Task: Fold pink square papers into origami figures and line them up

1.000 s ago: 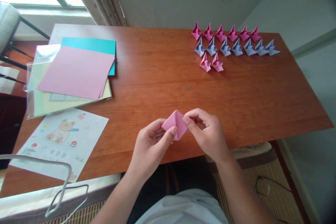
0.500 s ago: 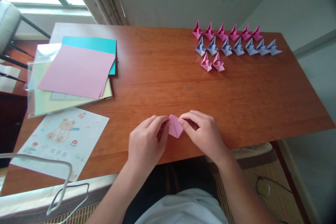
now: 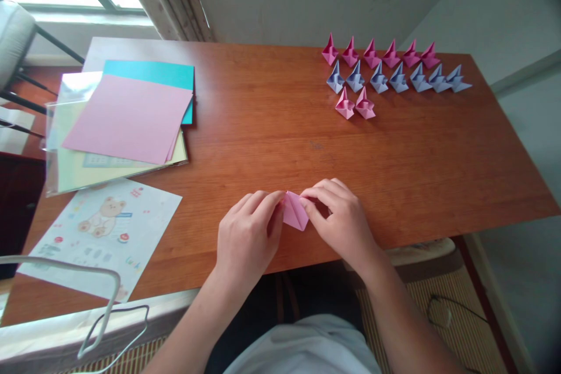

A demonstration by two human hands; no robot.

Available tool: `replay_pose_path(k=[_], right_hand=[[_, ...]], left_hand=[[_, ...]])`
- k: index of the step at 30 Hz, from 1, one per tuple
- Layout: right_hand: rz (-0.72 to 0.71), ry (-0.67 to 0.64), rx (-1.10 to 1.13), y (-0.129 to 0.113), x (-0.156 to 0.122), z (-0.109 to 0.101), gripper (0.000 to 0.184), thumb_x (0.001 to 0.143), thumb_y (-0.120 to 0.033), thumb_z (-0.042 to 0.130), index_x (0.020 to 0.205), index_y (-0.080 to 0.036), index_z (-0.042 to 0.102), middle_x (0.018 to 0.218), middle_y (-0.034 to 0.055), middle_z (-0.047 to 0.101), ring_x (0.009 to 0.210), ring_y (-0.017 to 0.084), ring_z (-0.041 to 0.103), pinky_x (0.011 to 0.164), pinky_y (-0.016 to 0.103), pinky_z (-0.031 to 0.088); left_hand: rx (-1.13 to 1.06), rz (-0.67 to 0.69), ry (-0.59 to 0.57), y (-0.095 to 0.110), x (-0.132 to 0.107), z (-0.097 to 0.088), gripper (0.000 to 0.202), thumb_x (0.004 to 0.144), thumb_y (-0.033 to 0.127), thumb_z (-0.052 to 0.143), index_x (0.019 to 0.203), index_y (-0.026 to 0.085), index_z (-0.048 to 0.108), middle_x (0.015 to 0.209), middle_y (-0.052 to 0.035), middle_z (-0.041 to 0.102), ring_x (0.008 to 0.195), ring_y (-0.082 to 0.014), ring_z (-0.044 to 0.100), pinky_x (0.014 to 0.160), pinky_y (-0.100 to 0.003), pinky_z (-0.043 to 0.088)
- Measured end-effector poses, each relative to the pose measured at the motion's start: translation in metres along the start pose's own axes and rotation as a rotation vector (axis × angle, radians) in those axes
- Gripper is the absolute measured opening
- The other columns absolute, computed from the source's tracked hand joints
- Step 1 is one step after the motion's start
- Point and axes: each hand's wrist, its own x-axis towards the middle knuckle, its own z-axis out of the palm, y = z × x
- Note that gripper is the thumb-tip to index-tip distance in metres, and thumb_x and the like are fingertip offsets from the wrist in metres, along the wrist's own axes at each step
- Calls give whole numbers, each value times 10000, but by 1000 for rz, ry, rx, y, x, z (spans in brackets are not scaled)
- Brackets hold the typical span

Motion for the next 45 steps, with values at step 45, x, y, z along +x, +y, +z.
replay_pose_path(k=[45], right_hand=[[-230, -220, -82, 15, -14, -22, 306, 949, -200, 605, 1243, -263, 660, 1146, 82, 664, 1037, 258, 588, 903, 429, 551]], left_hand=[[-33, 328, -130, -11, -4, -5, 212, 945, 81, 554, 1103, 144, 681, 1131, -94, 729, 989, -237, 653, 864, -385, 585]])
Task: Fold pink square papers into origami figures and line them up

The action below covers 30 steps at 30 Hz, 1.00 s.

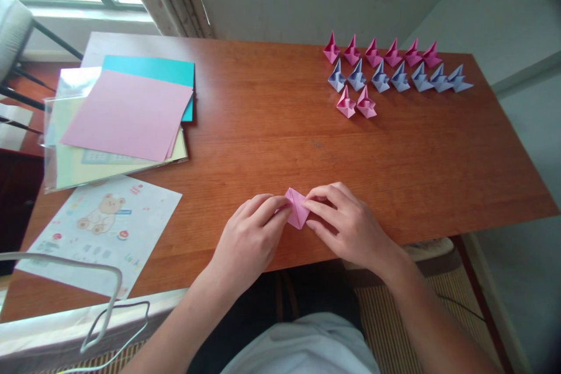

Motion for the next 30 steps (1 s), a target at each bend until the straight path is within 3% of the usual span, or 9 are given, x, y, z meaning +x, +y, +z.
replay_pose_path(k=[5, 13, 21, 30], right_hand=[[-20, -28, -40, 3, 2, 1, 320, 937, -275, 664, 1256, -248, 664, 1157, 89, 659, 1031, 251, 583, 906, 420, 554], [-31, -21, -32, 6, 3, 0, 226, 978, -340, 616, 1165, -246, 702, 1103, 81, 677, 988, 229, 599, 880, 380, 546], [-49, 49, -54, 4, 4, 3, 184, 1010, -265, 562, 1052, -207, 731, 1051, 79, 690, 960, 207, 596, 850, 353, 532], [-18, 131, -58, -1, 2, 10, 139, 986, -180, 578, 981, -209, 714, 1029, 67, 690, 945, 202, 591, 850, 344, 521]], left_hand=[[-4, 7, -2, -1, 0, -1, 209, 944, 85, 556, 1097, 142, 686, 1128, -95, 728, 979, -227, 655, 867, -382, 587], [-30, -4, -5, -1, 3, 0, 214, 947, 77, 543, 1093, 150, 680, 1105, -85, 724, 966, -218, 637, 877, -373, 579], [-59, -15, -36, 2, 1, -4, 272, 902, 53, 549, 1131, 147, 663, 1147, -93, 705, 1004, -247, 627, 886, -413, 573], [-57, -17, 16, 0, 3, 1, 149, 950, 128, 584, 1056, 164, 682, 1044, -79, 722, 922, -218, 633, 816, -373, 577]])
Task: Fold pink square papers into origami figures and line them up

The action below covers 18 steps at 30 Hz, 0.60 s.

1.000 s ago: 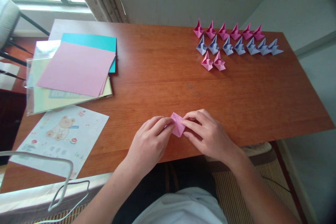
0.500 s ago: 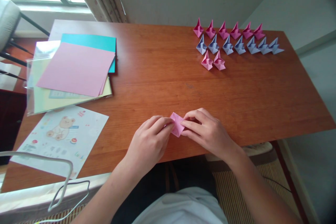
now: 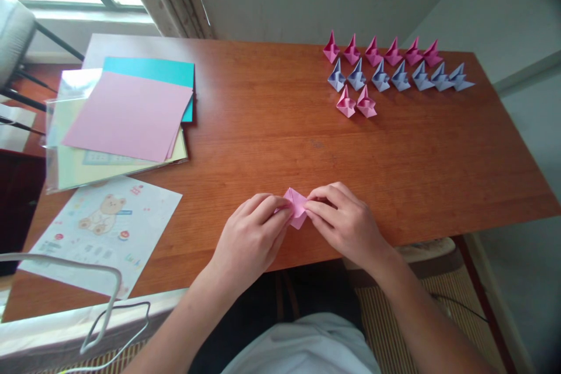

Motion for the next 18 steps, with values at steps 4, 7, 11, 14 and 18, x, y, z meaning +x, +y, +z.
replay_pose_path(k=[4, 7, 11, 14, 18], right_hand=[[66, 32, 25, -3, 1, 3, 134, 981, -183, 584, 931, -210, 705, 992, 60, 682, 938, 207, 587, 856, 353, 513], [101, 47, 36, -5, 2, 4, 139, 983, -197, 583, 908, -211, 699, 955, 53, 673, 917, 206, 583, 855, 356, 506], [155, 59, 51, -8, 5, 5, 152, 984, -189, 571, 891, -205, 691, 915, 46, 661, 884, 199, 580, 839, 349, 498], [200, 59, 58, -9, 8, 6, 143, 980, -190, 573, 897, -200, 689, 893, 43, 657, 867, 198, 582, 830, 347, 494], [238, 59, 66, -10, 11, 7, 122, 966, -189, 592, 893, -193, 690, 887, 43, 662, 871, 202, 589, 829, 347, 489]], left_hand=[[-30, -42, 47, 2, 1, 2, 133, 953, 122, 582, 1026, 164, 685, 1038, -69, 724, 915, -205, 634, 821, -355, 568], [-34, -80, 98, 5, 0, 3, 127, 955, 127, 590, 1030, 166, 683, 1016, -58, 730, 895, -193, 641, 818, -334, 558], [-11, -134, 143, 8, 1, 8, 162, 958, 153, 604, 1103, 170, 676, 978, -50, 744, 857, -190, 655, 784, -320, 547], [5, -187, 179, 9, 2, 11, 190, 960, 159, 604, 1138, 168, 669, 950, -42, 757, 816, -186, 664, 755, -313, 540], [4, -221, 202, 11, 5, 12, 152, 963, 160, 599, 1090, 167, 681, 924, -36, 766, 802, -182, 682, 736, -300, 537]])
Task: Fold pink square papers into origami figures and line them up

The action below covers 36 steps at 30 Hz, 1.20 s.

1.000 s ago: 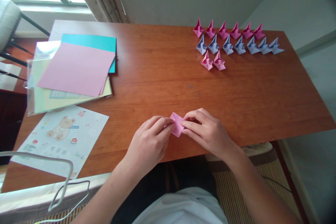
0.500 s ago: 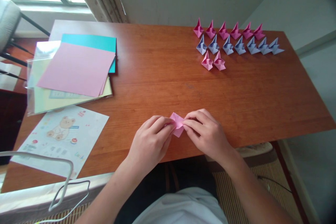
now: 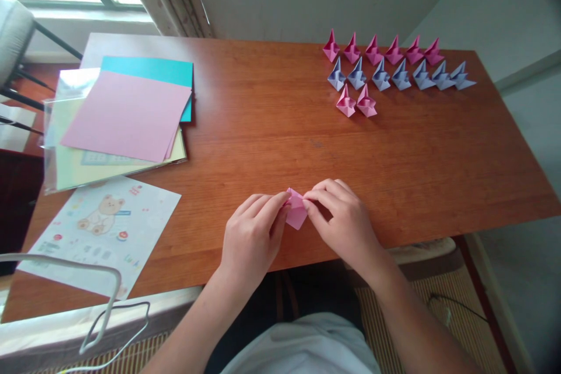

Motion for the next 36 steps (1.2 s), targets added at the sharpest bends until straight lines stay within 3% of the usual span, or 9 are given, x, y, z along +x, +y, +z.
replay_pose_path(k=[15, 25, 36], right_hand=[[134, 27, -2, -8, 8, 6, 123, 942, -235, 661, 822, -209, 676, 814, 17, 669, 813, 192, 589, 783, 325, 463], [-44, -54, 135, 1, 0, -2, 112, 949, -167, 638, 890, -234, 705, 885, 29, 690, 859, 190, 589, 801, 336, 506], [-157, -89, 69, 10, -7, -1, 119, 980, -221, 613, 945, -235, 726, 921, 42, 676, 876, 191, 566, 796, 339, 510]], left_hand=[[54, -80, 30, 5, 1, 1, 176, 964, 164, 591, 1115, 196, 675, 1040, -39, 773, 906, -184, 719, 809, -280, 547], [74, -8, -42, -2, -9, -15, 66, 936, 191, 652, 985, 207, 693, 1043, -35, 759, 899, -196, 673, 823, -332, 542], [114, 69, -72, -18, -11, -22, 92, 926, 164, 668, 992, 206, 715, 986, -40, 720, 856, -175, 628, 774, -304, 518]])
